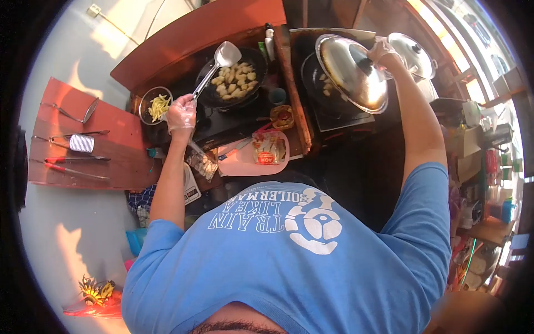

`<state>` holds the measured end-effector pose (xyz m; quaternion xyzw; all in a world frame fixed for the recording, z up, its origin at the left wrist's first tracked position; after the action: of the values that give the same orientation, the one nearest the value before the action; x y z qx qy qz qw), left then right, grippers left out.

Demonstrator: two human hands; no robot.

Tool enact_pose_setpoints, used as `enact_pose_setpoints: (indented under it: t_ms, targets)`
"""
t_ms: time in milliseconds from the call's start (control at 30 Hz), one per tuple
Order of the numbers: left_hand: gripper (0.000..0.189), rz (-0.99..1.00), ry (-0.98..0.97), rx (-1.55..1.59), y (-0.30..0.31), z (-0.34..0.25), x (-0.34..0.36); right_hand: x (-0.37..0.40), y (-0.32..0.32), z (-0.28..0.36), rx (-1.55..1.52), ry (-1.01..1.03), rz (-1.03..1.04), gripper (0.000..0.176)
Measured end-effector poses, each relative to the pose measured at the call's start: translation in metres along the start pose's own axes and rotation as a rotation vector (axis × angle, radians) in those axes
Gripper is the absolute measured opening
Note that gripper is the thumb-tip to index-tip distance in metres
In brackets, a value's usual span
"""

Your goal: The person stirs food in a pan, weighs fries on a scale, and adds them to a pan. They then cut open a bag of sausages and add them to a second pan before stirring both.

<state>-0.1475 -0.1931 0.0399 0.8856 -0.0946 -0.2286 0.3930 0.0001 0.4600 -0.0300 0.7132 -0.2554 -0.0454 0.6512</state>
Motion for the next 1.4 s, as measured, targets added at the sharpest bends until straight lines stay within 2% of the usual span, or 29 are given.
enact_pose_setpoints:
  t_ms: [33,100,200,267,333,400,467,533,567,633,667,700,733,767,833,867,933,1000,1033,1100,1167,1200,1267,1333,1400]
  targets:
    - [0.022,-0.022,-0.108,0.054,-0.006,-0.02,-0.003,-0.001,-0.005,-0.011,-0.052,-0.017,0.02,0.045]
    - [0.025,0.062,-0.11,0.035,-0.044,-0.046,-0.014,-0.003,-0.013,-0.034,-0.161,-0.042,0.056,0.049]
    - [0.024,0.25,-0.212,0.016,-0.112,-0.12,-0.012,-0.021,-0.027,-0.061,-0.1,0.027,-0.034,0.036]
    - [0.023,0.301,-0.425,-0.151,-0.17,-0.166,-0.008,0.008,-0.013,-0.035,0.174,0.132,0.062,0.023]
    - [0.023,0.384,-0.516,-0.274,-0.216,-0.199,-0.005,0.026,-0.006,-0.023,0.37,0.214,0.095,0.012]
    - [0.021,0.435,-0.484,-0.261,-0.223,-0.227,0.0,0.064,0.025,-0.003,0.455,0.251,-0.002,0.016]
    - [0.02,0.496,-0.457,-0.249,-0.224,-0.25,-0.003,0.05,0.022,-0.038,0.024,0.093,0.021,0.019]
    - [0.019,0.65,-0.261,-0.458,-0.234,-0.247,-0.009,0.054,0.027,-0.037,0.071,0.14,-0.027,0.018]
    - [0.021,0.705,-0.101,-0.388,-0.23,-0.241,-0.014,0.059,0.026,-0.026,0.238,0.23,-0.03,0.017]
    - [0.02,0.665,-0.011,-0.327,-0.236,-0.225,-0.018,0.07,0.024,-0.017,0.37,0.338,-0.057,0.017]
    - [0.02,0.644,0.023,-0.299,-0.247,-0.212,-0.02,0.071,0.025,-0.012,0.488,0.467,-0.108,0.019]
    - [0.02,0.648,0.02,-0.302,-0.259,-0.204,-0.02,0.065,0.023,-0.023,0.306,0.372,-0.056,0.018]
    - [0.02,0.761,-0.083,-0.42,-0.282,-0.2,-0.013,0.063,0.024,-0.031,0.123,0.275,-0.026,0.017]
    - [0.02,0.872,-0.186,-0.538,-0.304,-0.195,-0.005,0.071,0.028,-0.025,0.308,0.339,-0.089,0.018]
    - [0.018,0.822,-0.171,-0.494,-0.354,-0.167,-0.003,0.076,0.031,-0.023,0.5,0.399,-0.153,0.02]
    - [0.017,0.805,-0.178,-0.477,-0.352,-0.179,0.002,0.064,0.028,-0.041,0.172,0.313,-0.076,0.022]
    - [0.017,0.77,-0.193,-0.443,-0.346,-0.204,0.013,0.053,0.012,-0.07,-0.148,0.221,0.001,0.024]
    - [0.013,0.906,-0.608,-0.845,-0.362,-0.234,0.038,0.057,0.014,-0.072,-0.206,0.316,-0.018,0.028]
    - [0.012,0.87,-0.535,-0.829,-0.369,-0.233,0.037,0.061,0.019,-0.07,-0.192,0.338,-0.015,0.03]
    - [0.011,0.833,-0.53,-0.821,-0.381,-0.236,0.04,0.068,0.023,-0.065,-0.095,0.371,-0.003,0.031]
    - [0.008,0.709,-0.56,-0.708,-0.405,-0.222,0.039,0.063,0.017,-0.078,-0.207,0.28,0.03,0.029]
    - [0.008,0.708,-0.554,-0.704,-0.407,-0.223,0.041,0.061,0.014,-0.084,-0.262,0.234,0.043,0.029]
    - [0.011,0.674,0.115,0.154,-0.401,-0.189,0.032,0.063,0.016,-0.09,-0.358,0.245,0.014,0.03]
    - [0.013,0.619,0.16,0.248,-0.388,-0.19,0.037,0.077,0.029,-0.081,-0.38,0.316,-0.029,0.033]
    - [0.015,0.561,0.202,0.337,-0.368,-0.193,0.039,0.084,0.032,-0.088,-0.504,0.175,-0.026,0.03]
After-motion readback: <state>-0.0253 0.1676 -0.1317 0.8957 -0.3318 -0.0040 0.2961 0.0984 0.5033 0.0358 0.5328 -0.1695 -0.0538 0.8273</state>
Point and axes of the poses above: each hand's wrist, its own x-axis away from the middle knuckle, its own y-axis out of the back of the hand, z = x × y, the point moved 9 cm from there along -x, towards the middle knuckle, and after that the axes turned 8 degrees about z, right-handed, at the moved point
